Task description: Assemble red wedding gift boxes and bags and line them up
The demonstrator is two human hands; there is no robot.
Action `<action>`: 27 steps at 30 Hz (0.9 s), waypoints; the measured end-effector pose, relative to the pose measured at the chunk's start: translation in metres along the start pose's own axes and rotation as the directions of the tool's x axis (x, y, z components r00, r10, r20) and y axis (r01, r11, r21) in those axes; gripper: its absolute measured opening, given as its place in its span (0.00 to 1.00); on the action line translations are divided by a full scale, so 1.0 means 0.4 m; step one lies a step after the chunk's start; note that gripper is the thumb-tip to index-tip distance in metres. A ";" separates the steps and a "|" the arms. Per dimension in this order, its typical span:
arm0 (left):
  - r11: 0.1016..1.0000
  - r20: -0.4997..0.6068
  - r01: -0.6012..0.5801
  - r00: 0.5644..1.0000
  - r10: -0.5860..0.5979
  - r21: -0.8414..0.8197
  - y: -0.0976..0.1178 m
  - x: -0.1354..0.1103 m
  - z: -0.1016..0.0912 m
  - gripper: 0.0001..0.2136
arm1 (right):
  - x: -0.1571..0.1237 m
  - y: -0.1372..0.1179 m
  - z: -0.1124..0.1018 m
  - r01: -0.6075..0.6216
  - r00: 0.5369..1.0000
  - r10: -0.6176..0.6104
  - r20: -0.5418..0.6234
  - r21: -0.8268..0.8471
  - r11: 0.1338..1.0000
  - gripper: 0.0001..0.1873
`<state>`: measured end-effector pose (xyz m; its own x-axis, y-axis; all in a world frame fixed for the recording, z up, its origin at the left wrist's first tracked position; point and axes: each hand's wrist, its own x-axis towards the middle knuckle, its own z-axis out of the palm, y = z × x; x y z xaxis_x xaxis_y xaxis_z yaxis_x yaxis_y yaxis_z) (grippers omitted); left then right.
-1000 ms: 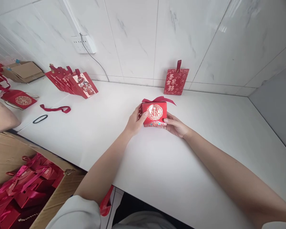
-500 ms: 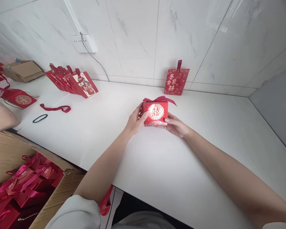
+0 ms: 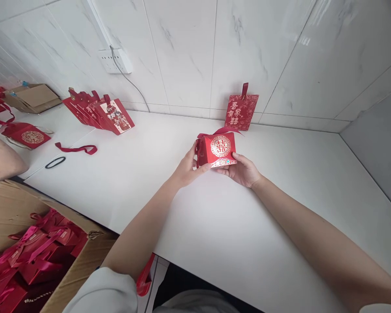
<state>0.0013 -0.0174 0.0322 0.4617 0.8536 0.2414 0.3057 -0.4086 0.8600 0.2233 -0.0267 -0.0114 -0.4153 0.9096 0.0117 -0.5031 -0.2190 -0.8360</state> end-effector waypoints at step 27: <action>0.999 0.024 -0.021 1.000 0.020 0.036 -0.017 0.004 0.002 0.37 | 0.000 -0.005 0.009 0.016 1.000 -0.017 -0.010 -0.083 0.996 0.26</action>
<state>0.0005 -0.0133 0.0264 0.4872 0.8374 0.2478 0.3259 -0.4376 0.8380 0.2214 -0.0277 -0.0077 -0.3993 0.9166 0.0206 -0.4448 -0.1740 -0.8786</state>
